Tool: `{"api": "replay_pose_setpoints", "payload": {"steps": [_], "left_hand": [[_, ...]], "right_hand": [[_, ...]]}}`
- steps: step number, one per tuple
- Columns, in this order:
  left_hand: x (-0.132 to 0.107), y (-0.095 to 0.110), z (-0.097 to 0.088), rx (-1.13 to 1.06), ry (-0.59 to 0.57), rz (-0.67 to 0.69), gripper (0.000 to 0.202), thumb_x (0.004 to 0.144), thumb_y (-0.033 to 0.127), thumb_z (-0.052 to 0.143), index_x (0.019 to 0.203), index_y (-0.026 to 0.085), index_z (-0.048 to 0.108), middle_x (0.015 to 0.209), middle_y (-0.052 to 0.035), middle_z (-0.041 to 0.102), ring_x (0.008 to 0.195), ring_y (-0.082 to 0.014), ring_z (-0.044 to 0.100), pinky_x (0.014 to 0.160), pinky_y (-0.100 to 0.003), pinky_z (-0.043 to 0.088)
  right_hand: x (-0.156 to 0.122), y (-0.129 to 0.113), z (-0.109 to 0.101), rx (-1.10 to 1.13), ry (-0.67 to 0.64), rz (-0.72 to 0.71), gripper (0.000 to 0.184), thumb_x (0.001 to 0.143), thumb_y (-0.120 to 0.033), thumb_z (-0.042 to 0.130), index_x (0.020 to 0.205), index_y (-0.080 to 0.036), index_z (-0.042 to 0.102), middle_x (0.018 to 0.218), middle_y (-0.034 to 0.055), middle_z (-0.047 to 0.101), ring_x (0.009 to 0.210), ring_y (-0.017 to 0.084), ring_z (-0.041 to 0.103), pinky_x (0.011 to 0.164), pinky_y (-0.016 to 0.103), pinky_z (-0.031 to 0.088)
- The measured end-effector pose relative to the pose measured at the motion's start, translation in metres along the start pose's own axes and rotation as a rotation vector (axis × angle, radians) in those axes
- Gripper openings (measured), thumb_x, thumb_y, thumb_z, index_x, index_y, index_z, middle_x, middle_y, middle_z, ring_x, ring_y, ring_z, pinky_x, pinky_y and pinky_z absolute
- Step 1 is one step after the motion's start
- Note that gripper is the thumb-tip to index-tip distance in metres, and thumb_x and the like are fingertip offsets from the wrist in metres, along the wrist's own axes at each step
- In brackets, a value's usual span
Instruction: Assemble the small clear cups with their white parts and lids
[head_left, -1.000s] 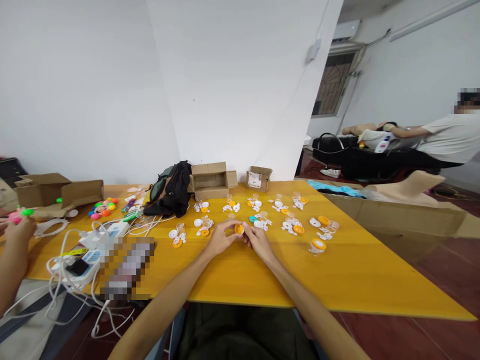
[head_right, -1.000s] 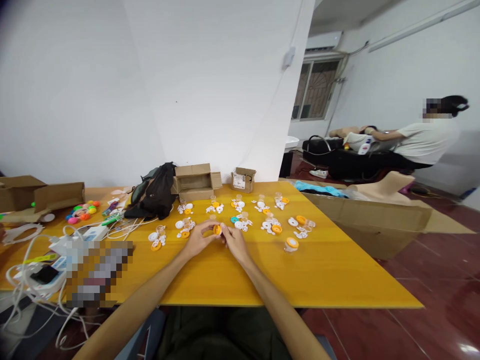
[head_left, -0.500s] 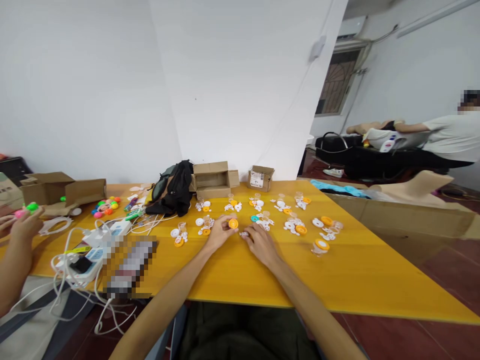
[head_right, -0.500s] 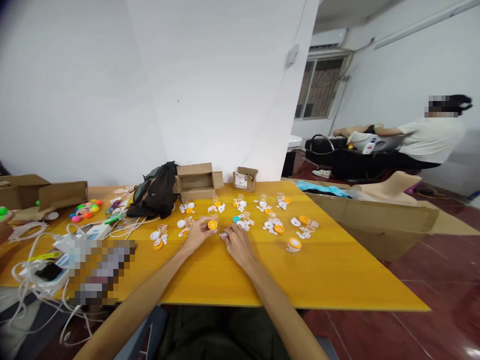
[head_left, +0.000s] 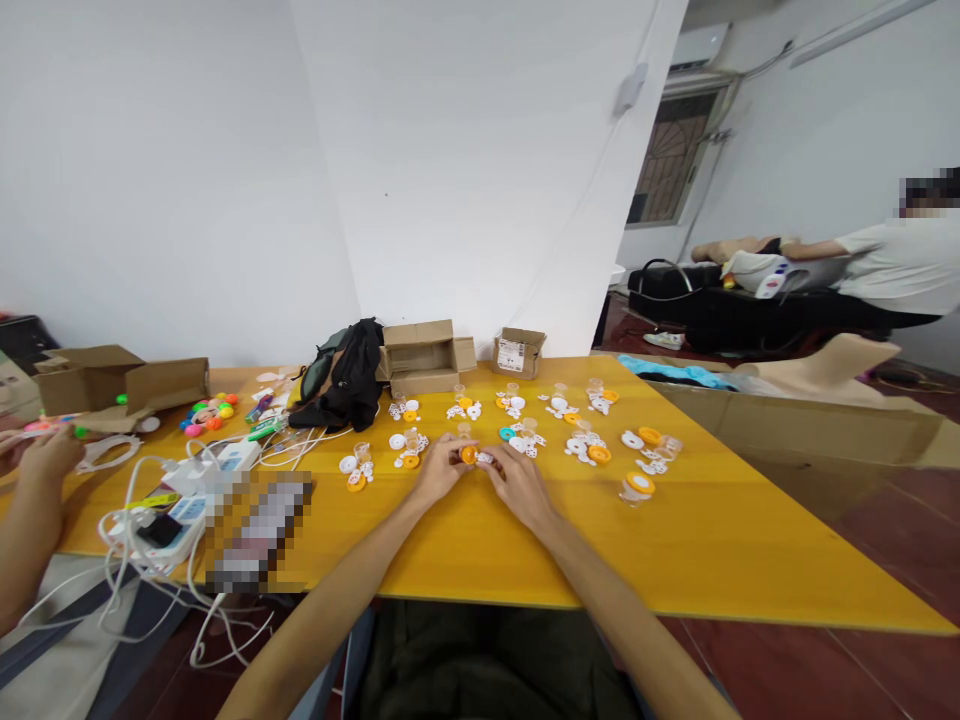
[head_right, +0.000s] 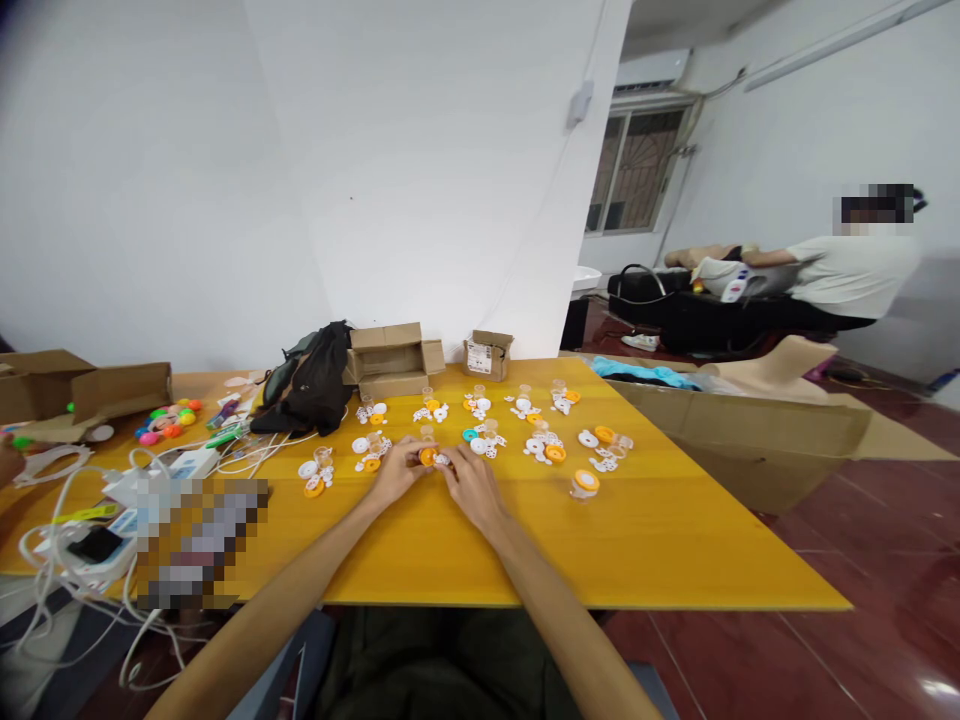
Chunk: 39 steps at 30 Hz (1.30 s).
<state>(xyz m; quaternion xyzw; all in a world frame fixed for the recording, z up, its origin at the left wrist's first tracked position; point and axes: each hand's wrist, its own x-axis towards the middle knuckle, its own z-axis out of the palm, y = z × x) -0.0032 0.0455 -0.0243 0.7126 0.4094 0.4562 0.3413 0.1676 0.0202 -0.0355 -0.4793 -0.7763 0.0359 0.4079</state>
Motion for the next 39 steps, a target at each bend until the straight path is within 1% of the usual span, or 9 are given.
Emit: {"api": "replay_pose_setpoints", "payload": {"steps": [3,7,12,15,18,24,31,35,39], "left_hand": [[-0.001,0.002,0.000,0.041,-0.021,0.019,0.029,0.072,0.011,0.072,0.098,0.021,0.077,0.092,-0.0041,0.064,0.079,-0.0159,0.063,0.074,-0.030,0.055],[-0.002,0.004,0.000,0.107,-0.040,0.035,0.035,0.072,0.006,0.070,0.102,0.023,0.076,0.098,-0.0054,0.065,0.081,-0.0165,0.063,0.076,-0.031,0.055],[-0.002,0.007,0.002,0.189,-0.021,0.066,0.039,0.070,0.004,0.071,0.104,0.024,0.076,0.105,-0.0069,0.065,0.094,-0.0202,0.064,0.084,-0.034,0.055],[-0.002,0.009,0.003,0.210,-0.019,0.081,0.037,0.071,0.005,0.072,0.102,0.024,0.076,0.106,-0.0070,0.064,0.098,-0.0210,0.063,0.087,-0.034,0.054],[-0.003,0.012,0.002,0.229,-0.027,0.087,0.034,0.072,0.007,0.071,0.102,0.023,0.076,0.106,-0.0069,0.064,0.096,-0.0204,0.063,0.086,-0.034,0.054],[-0.004,0.019,0.001,0.211,-0.041,0.135,0.029,0.072,0.005,0.070,0.094,0.022,0.077,0.101,-0.0064,0.063,0.097,-0.0210,0.062,0.085,-0.032,0.053],[-0.005,0.020,0.000,0.207,-0.043,0.204,0.020,0.073,0.006,0.070,0.086,0.021,0.074,0.096,-0.0052,0.062,0.090,-0.0190,0.061,0.081,-0.030,0.052],[-0.006,0.020,-0.001,0.213,-0.041,0.236,0.013,0.075,0.011,0.071,0.086,0.019,0.073,0.100,-0.0064,0.061,0.092,-0.0191,0.061,0.082,-0.030,0.051],[-0.006,0.020,-0.001,0.220,-0.053,0.231,0.011,0.076,0.013,0.070,0.086,0.019,0.071,0.102,-0.0065,0.060,0.092,-0.0189,0.061,0.083,-0.030,0.051]], "right_hand": [[-0.001,0.001,0.002,-0.018,-0.015,-0.019,0.017,0.090,-0.019,0.055,0.098,-0.025,0.069,0.090,0.0055,0.070,0.076,0.022,0.067,0.066,0.031,0.052],[-0.001,0.001,0.002,-0.045,-0.024,-0.052,0.016,0.091,-0.020,0.056,0.097,-0.026,0.070,0.089,0.0053,0.070,0.075,0.022,0.067,0.063,0.030,0.051],[-0.001,0.000,0.001,-0.046,-0.021,-0.108,0.018,0.091,-0.019,0.056,0.099,-0.027,0.070,0.087,0.0048,0.069,0.075,0.021,0.066,0.064,0.029,0.051],[-0.001,0.001,0.001,-0.040,-0.016,-0.128,0.020,0.092,-0.018,0.054,0.100,-0.026,0.071,0.085,0.0050,0.067,0.075,0.021,0.065,0.065,0.029,0.052],[-0.001,0.001,0.001,-0.008,-0.021,-0.137,0.022,0.092,-0.017,0.054,0.103,-0.026,0.071,0.086,0.0052,0.066,0.076,0.021,0.065,0.067,0.030,0.053],[-0.002,0.000,0.002,0.050,-0.046,-0.113,0.028,0.092,-0.015,0.051,0.109,-0.027,0.070,0.092,0.0056,0.066,0.083,0.021,0.065,0.075,0.032,0.054],[-0.003,0.004,0.003,0.024,-0.074,-0.125,0.032,0.092,-0.014,0.045,0.107,-0.027,0.070,0.090,0.0058,0.066,0.081,0.020,0.064,0.073,0.032,0.054],[-0.003,0.003,0.003,0.013,-0.075,-0.135,0.033,0.092,-0.014,0.044,0.105,-0.026,0.071,0.088,0.0060,0.066,0.078,0.020,0.063,0.071,0.032,0.053],[-0.003,0.003,0.004,0.016,-0.066,-0.130,0.030,0.092,-0.016,0.046,0.101,-0.026,0.073,0.083,0.0055,0.066,0.072,0.020,0.061,0.068,0.031,0.052]]}}
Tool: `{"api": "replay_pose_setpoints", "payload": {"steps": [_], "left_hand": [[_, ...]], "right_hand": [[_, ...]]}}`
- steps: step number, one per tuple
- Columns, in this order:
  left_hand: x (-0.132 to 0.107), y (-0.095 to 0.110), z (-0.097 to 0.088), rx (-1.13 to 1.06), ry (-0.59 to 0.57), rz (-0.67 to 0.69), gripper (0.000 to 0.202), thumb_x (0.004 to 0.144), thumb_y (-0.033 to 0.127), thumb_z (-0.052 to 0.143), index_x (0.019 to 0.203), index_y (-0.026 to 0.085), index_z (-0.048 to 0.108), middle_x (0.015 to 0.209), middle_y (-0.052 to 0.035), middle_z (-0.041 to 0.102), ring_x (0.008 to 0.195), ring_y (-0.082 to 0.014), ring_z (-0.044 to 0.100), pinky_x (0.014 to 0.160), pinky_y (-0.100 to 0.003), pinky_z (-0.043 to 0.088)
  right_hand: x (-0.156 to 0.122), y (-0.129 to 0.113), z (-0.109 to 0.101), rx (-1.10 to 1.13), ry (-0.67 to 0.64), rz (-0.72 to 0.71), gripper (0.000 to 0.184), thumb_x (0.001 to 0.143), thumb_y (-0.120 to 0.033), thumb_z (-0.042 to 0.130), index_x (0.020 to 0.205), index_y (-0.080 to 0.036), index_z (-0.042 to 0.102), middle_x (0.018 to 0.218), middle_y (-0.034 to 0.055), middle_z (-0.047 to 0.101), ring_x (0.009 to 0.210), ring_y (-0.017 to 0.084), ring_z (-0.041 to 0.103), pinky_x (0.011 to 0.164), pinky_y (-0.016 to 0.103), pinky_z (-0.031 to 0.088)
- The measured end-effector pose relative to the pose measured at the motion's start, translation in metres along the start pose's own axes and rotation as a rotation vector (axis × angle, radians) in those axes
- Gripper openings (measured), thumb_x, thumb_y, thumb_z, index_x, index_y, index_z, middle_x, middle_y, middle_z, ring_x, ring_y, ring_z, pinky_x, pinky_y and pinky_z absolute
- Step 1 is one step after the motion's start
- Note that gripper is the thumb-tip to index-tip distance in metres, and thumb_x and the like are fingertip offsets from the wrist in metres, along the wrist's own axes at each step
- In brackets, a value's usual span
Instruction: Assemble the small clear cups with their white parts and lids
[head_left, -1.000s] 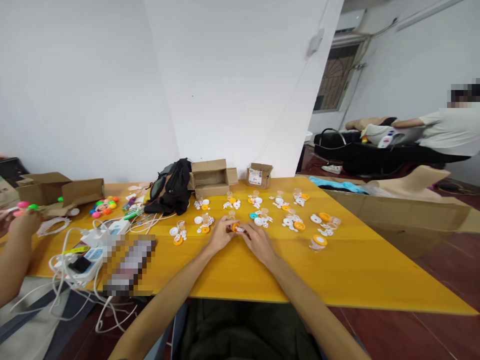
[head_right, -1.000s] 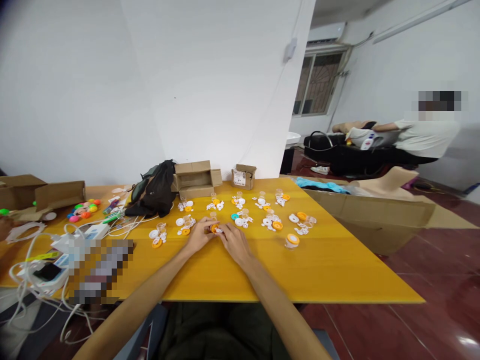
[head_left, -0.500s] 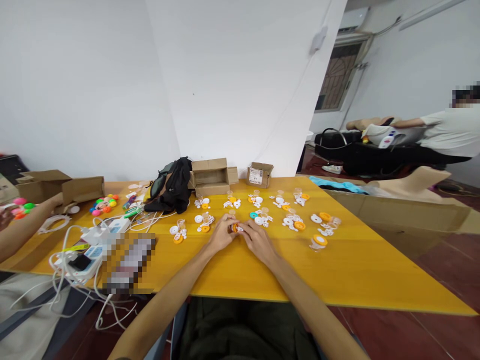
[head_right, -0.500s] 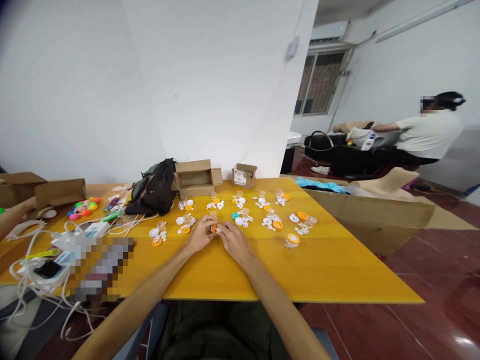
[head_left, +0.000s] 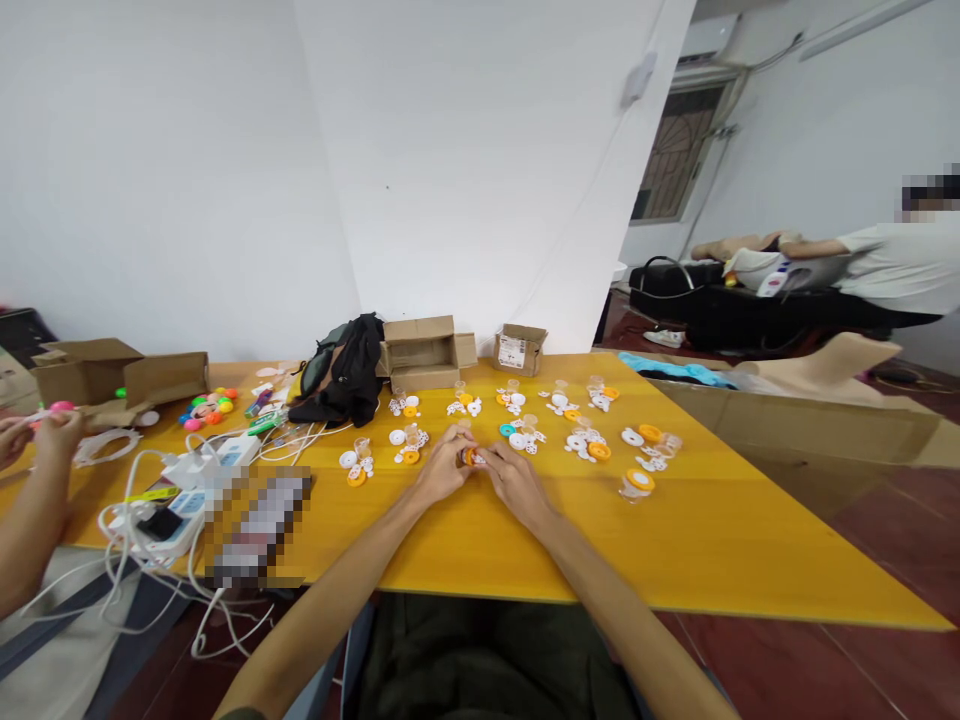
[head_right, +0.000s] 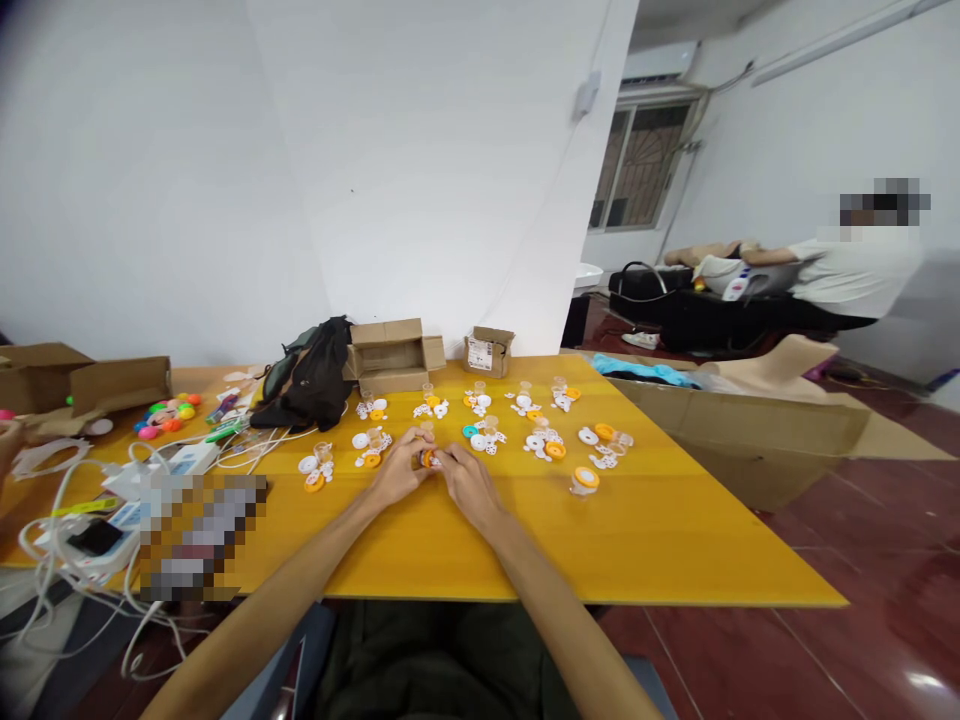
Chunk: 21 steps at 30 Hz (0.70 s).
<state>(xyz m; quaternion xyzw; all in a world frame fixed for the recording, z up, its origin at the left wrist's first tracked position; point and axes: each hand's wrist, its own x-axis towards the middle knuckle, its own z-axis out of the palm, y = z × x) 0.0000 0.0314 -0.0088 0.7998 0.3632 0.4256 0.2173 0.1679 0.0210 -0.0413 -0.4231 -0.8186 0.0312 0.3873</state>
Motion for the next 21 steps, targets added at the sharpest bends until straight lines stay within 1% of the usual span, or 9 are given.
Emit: {"api": "replay_pose_setpoints", "payload": {"steps": [4,9,11,15,17,21], "left_hand": [[-0.0001,0.0010,0.0002,-0.002,-0.001,0.000,0.008,0.077,0.014,0.069,0.083,0.019,0.070,0.101,-0.0059,0.060,0.089,-0.0183,0.060,0.081,-0.030,0.052],[-0.0007,0.0004,0.0007,-0.003,-0.001,-0.003,0.009,0.077,0.012,0.067,0.082,0.019,0.070,0.103,-0.0067,0.060,0.095,-0.0194,0.061,0.088,-0.032,0.051],[-0.0010,-0.0010,0.0013,-0.003,0.001,-0.005,0.011,0.077,0.011,0.067,0.083,0.019,0.070,0.103,-0.0064,0.060,0.096,-0.0193,0.060,0.088,-0.032,0.050],[-0.0009,-0.0039,0.0029,-0.008,0.009,-0.011,0.014,0.076,0.010,0.065,0.084,0.020,0.070,0.102,-0.0055,0.061,0.087,-0.0176,0.060,0.081,-0.030,0.052],[-0.0005,-0.0041,0.0038,-0.016,0.012,-0.031,0.016,0.075,0.009,0.065,0.085,0.020,0.070,0.102,-0.0055,0.062,0.086,-0.0173,0.060,0.080,-0.029,0.053],[0.0011,-0.0033,0.0060,-0.048,0.055,-0.068,0.021,0.071,0.005,0.065,0.085,0.020,0.071,0.099,-0.0051,0.064,0.096,-0.0198,0.061,0.089,-0.033,0.052]], "right_hand": [[-0.0002,0.0013,0.0007,-0.007,-0.001,0.018,0.029,0.093,-0.018,0.046,0.100,-0.026,0.073,0.081,0.0050,0.065,0.071,0.019,0.061,0.067,0.030,0.051],[0.0003,0.0008,0.0001,-0.007,-0.014,0.025,0.028,0.094,-0.021,0.045,0.099,-0.026,0.072,0.081,0.0052,0.066,0.070,0.020,0.062,0.065,0.030,0.050],[0.0005,0.0005,0.0002,-0.008,-0.007,0.030,0.028,0.095,-0.023,0.045,0.097,-0.026,0.073,0.080,0.0050,0.066,0.069,0.019,0.062,0.064,0.029,0.050],[0.0012,0.0004,0.0012,-0.018,0.020,0.044,0.028,0.096,-0.027,0.045,0.092,-0.027,0.073,0.080,0.0047,0.066,0.069,0.019,0.062,0.063,0.029,0.050],[0.0021,-0.0006,0.0012,-0.005,0.037,0.063,0.027,0.096,-0.027,0.046,0.090,-0.027,0.073,0.080,0.0043,0.067,0.070,0.019,0.063,0.064,0.029,0.050],[0.0051,-0.0047,-0.0019,0.121,0.080,0.121,0.023,0.094,-0.030,0.049,0.093,-0.025,0.072,0.083,0.0046,0.069,0.075,0.021,0.065,0.070,0.031,0.052]]}}
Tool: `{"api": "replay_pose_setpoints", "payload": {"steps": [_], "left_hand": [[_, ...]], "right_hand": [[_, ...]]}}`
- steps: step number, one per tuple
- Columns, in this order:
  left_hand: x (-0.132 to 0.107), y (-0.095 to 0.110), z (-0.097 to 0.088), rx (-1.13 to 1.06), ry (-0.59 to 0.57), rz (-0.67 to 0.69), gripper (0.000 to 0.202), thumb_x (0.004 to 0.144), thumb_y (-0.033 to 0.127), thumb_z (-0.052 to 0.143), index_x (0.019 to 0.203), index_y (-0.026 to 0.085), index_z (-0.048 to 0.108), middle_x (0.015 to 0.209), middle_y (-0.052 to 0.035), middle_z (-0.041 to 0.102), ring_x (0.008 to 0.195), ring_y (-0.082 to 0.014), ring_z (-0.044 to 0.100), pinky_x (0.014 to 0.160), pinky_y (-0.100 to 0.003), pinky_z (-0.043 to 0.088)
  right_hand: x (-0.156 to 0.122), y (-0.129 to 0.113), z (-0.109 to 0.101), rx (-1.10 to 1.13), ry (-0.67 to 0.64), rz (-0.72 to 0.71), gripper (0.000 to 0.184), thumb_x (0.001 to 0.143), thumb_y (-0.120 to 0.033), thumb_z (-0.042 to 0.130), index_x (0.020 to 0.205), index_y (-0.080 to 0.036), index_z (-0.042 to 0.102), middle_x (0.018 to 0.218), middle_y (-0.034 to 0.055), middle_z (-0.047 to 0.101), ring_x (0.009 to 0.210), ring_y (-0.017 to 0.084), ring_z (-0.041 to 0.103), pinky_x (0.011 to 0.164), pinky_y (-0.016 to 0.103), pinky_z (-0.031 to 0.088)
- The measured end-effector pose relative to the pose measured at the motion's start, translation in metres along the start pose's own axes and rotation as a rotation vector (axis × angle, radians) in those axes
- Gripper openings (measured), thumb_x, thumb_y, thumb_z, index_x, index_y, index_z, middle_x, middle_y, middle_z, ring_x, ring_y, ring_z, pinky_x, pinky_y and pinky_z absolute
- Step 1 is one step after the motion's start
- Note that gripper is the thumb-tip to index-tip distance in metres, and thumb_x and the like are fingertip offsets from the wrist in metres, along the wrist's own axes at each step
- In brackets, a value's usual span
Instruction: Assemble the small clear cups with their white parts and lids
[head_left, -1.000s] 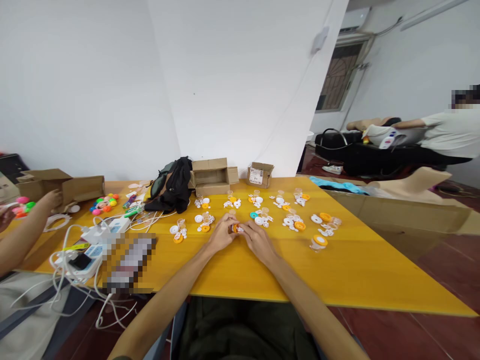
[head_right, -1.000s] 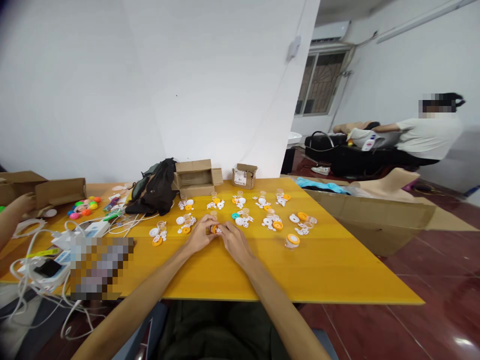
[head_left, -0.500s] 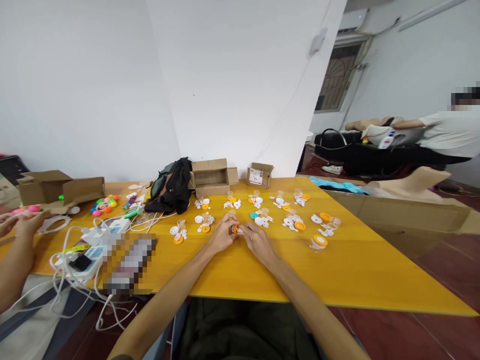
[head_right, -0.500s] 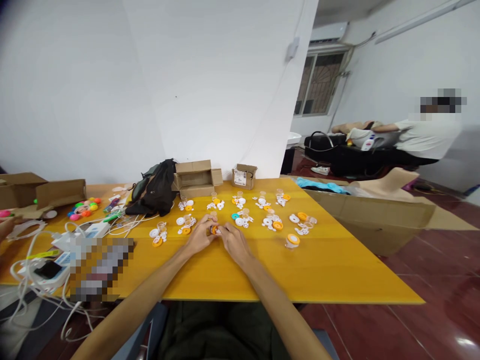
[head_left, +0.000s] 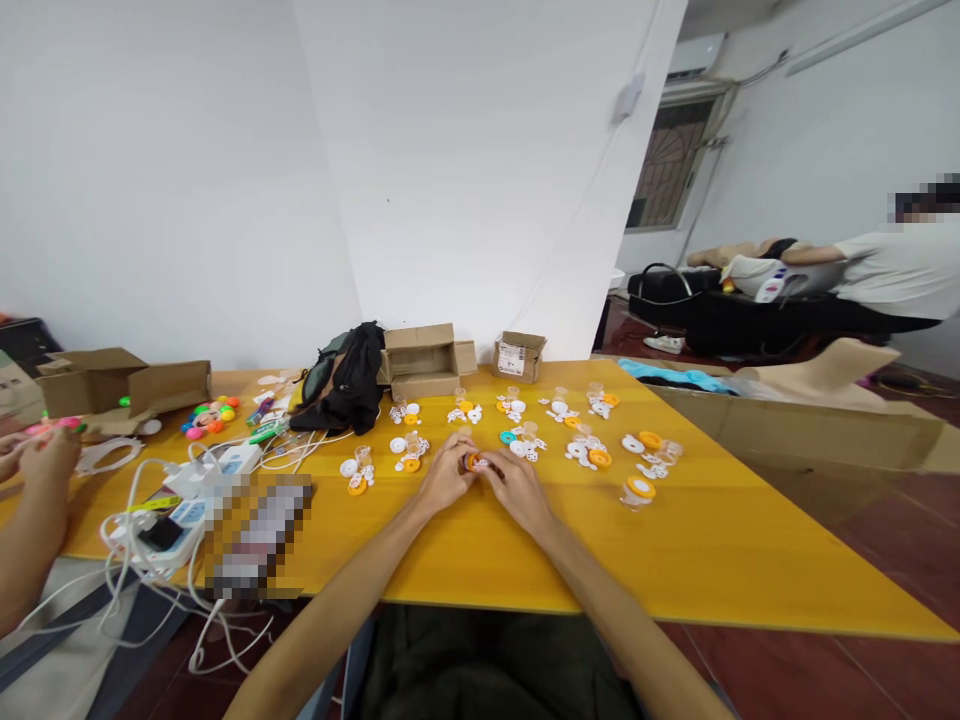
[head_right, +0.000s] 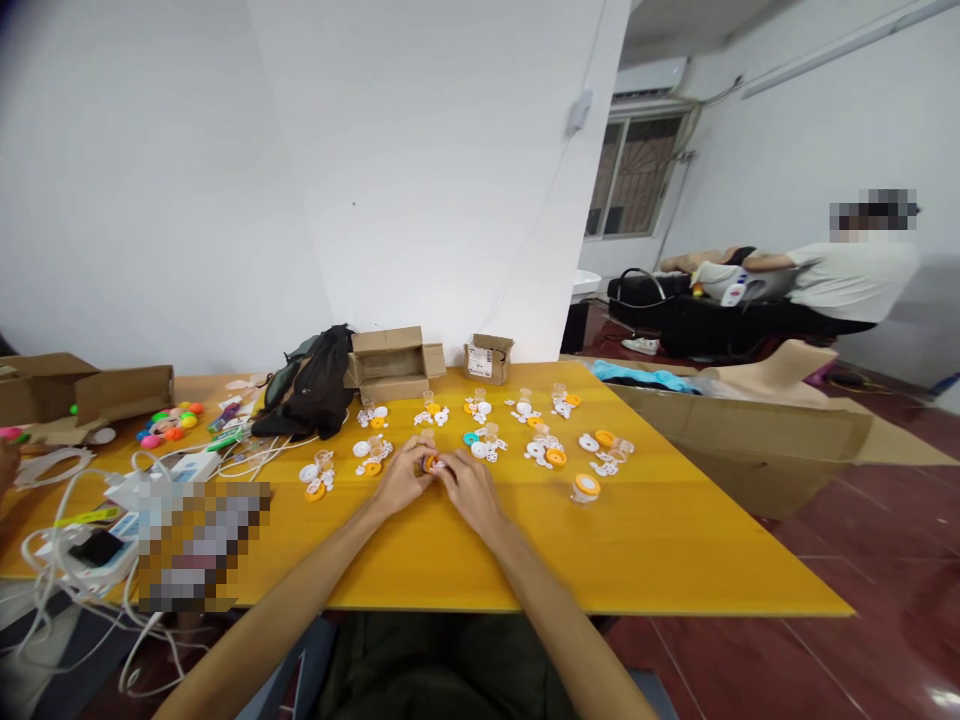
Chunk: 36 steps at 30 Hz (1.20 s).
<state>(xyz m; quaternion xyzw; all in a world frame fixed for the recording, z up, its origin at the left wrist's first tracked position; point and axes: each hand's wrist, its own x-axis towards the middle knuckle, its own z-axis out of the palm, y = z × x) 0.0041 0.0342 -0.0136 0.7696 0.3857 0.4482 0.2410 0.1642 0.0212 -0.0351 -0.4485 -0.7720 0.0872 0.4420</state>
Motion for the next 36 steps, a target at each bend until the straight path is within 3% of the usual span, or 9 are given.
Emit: {"api": "replay_pose_setpoints", "payload": {"steps": [4,7,12,18,22,29,36], "left_hand": [[0.003,-0.002,0.002,-0.123,0.038,-0.067,0.020,0.072,0.010,0.068,0.089,0.020,0.072,0.098,-0.0055,0.066,0.093,-0.0197,0.063,0.084,-0.033,0.054],[0.005,-0.005,0.003,-0.264,0.053,-0.152,0.024,0.068,0.017,0.076,0.091,0.018,0.071,0.100,-0.0054,0.069,0.091,-0.0193,0.066,0.083,-0.033,0.054],[0.007,-0.003,0.004,-0.459,0.072,-0.298,0.037,0.062,0.027,0.084,0.095,0.017,0.071,0.098,-0.0064,0.074,0.092,-0.0214,0.069,0.087,-0.035,0.054],[0.006,0.011,0.005,-0.529,0.100,-0.318,0.039,0.062,0.034,0.085,0.096,0.018,0.074,0.099,-0.0060,0.074,0.094,-0.0212,0.067,0.088,-0.033,0.052],[0.004,0.017,0.006,-0.498,0.089,-0.263,0.035,0.064,0.035,0.083,0.095,0.020,0.076,0.105,-0.0054,0.071,0.097,-0.0208,0.063,0.087,-0.030,0.050],[0.004,0.015,0.003,-0.462,0.011,-0.209,0.035,0.071,0.036,0.079,0.102,0.020,0.075,0.105,-0.0055,0.070,0.098,-0.0209,0.061,0.088,-0.030,0.048],[0.006,0.013,-0.001,-0.318,0.068,-0.154,0.033,0.071,0.038,0.078,0.099,0.021,0.075,0.107,-0.0065,0.071,0.100,-0.0228,0.063,0.082,-0.030,0.048]], "right_hand": [[0.004,-0.002,-0.004,0.177,0.071,0.088,0.025,0.094,-0.035,0.048,0.100,-0.023,0.069,0.092,0.0068,0.072,0.083,0.023,0.067,0.078,0.036,0.054],[0.006,0.001,-0.005,0.321,0.084,0.166,0.031,0.094,-0.043,0.046,0.098,-0.023,0.069,0.095,0.0069,0.073,0.084,0.023,0.068,0.076,0.037,0.056],[0.009,0.003,-0.001,0.774,-0.110,0.361,0.039,0.084,-0.058,0.058,0.092,-0.021,0.069,0.082,0.0046,0.072,0.073,0.021,0.068,0.064,0.034,0.059],[0.008,-0.003,-0.007,1.209,-0.117,0.577,0.033,0.071,-0.044,0.080,0.092,-0.022,0.069,0.091,0.0039,0.072,0.085,0.018,0.070,0.083,0.036,0.059],[0.006,-0.004,-0.008,1.281,-0.132,0.581,0.031,0.070,-0.040,0.081,0.093,-0.023,0.068,0.093,0.0026,0.073,0.088,0.017,0.070,0.089,0.036,0.057],[0.007,-0.001,-0.009,1.276,-0.087,0.568,0.031,0.069,-0.042,0.081,0.090,-0.023,0.069,0.098,0.0025,0.073,0.086,0.016,0.069,0.085,0.034,0.057],[0.009,-0.001,-0.008,1.257,0.005,0.586,0.037,0.059,-0.046,0.087,0.087,-0.025,0.074,0.092,0.0020,0.074,0.081,0.018,0.067,0.077,0.032,0.055]]}}
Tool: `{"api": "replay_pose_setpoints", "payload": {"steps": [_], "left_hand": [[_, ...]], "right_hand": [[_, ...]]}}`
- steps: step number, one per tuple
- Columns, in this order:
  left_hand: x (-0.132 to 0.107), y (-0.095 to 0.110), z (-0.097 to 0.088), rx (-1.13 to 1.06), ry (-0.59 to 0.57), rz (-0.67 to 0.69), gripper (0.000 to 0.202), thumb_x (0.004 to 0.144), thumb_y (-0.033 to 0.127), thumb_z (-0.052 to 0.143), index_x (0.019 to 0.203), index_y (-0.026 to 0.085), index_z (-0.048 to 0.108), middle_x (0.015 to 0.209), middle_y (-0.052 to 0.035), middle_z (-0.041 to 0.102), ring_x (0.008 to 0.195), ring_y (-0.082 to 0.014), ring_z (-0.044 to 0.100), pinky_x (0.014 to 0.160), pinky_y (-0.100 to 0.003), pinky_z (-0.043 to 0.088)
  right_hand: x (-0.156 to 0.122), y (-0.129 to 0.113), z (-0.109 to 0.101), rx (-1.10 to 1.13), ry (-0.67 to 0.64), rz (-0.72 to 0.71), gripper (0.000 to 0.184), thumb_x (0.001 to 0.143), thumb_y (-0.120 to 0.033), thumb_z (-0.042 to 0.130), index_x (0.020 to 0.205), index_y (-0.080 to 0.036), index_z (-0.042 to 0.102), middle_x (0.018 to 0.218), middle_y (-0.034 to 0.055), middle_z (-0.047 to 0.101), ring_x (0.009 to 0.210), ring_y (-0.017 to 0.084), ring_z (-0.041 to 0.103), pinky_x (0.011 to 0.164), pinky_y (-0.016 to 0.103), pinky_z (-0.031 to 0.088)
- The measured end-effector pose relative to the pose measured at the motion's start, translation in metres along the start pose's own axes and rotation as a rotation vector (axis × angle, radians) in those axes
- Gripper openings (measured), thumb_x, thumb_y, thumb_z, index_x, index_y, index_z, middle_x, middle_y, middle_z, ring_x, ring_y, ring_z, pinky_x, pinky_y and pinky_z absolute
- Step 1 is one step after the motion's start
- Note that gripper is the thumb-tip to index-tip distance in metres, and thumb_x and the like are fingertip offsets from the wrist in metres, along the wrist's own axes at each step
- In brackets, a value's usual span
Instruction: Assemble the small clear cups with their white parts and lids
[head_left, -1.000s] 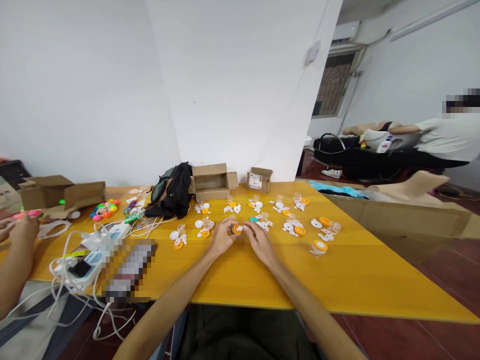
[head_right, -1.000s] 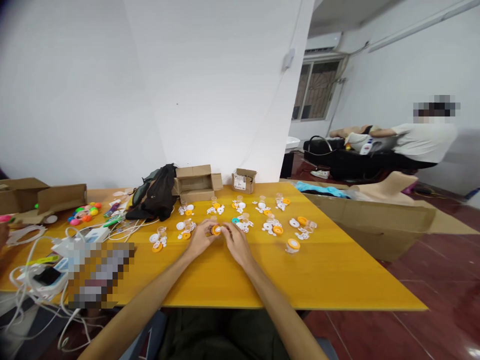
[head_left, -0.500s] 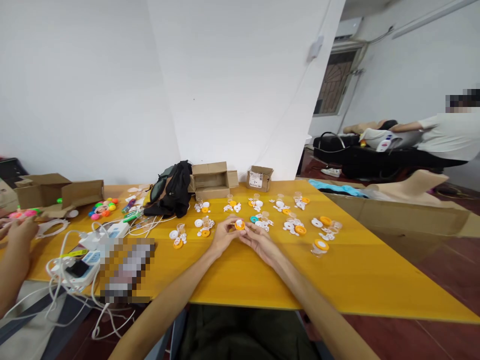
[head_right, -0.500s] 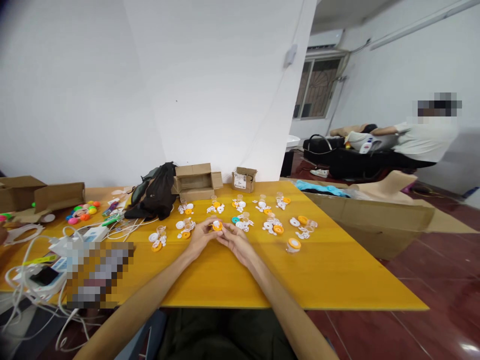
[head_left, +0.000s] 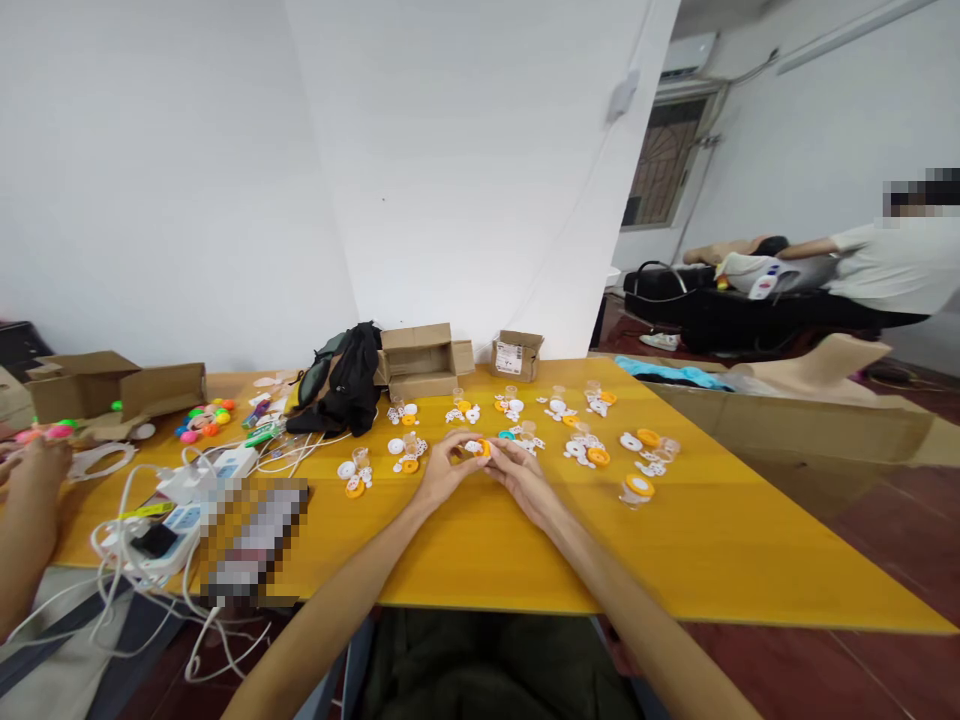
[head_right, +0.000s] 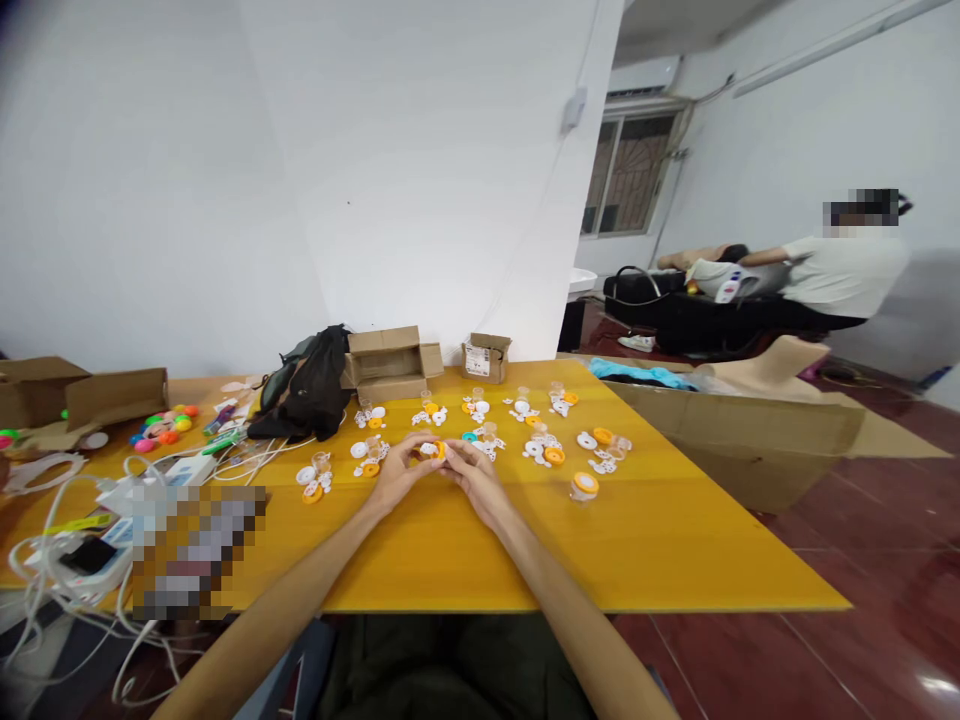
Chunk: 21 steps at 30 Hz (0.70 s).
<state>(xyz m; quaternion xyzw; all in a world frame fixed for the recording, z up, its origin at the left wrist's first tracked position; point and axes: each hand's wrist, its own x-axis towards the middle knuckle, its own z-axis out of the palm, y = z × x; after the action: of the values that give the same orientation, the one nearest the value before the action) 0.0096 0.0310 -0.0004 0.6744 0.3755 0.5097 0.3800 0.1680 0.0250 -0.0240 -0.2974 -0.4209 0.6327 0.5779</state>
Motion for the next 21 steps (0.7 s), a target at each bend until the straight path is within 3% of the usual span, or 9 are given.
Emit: {"api": "replay_pose_setpoints", "payload": {"steps": [9,21], "left_hand": [[-0.0033,0.0005,-0.0025,0.189,-0.007,0.128,0.022,0.078,0.030,0.071,0.097,0.020,0.073,0.095,-0.0050,0.072,0.087,-0.0196,0.064,0.077,-0.030,0.051],[-0.0035,-0.0016,-0.0067,0.226,-0.052,0.227,0.020,0.080,0.028,0.071,0.098,0.020,0.073,0.096,-0.0065,0.072,0.090,-0.0209,0.066,0.086,-0.035,0.053]], "right_hand": [[-0.0013,-0.0017,0.0053,-0.158,0.024,-0.114,0.040,0.060,-0.055,0.084,0.086,-0.025,0.075,0.087,0.0031,0.075,0.081,0.022,0.068,0.078,0.035,0.054],[-0.0013,-0.0037,0.0079,-0.255,0.061,-0.123,0.052,0.053,-0.067,0.081,0.080,-0.022,0.076,0.079,0.0054,0.075,0.070,0.021,0.066,0.071,0.035,0.055]]}}
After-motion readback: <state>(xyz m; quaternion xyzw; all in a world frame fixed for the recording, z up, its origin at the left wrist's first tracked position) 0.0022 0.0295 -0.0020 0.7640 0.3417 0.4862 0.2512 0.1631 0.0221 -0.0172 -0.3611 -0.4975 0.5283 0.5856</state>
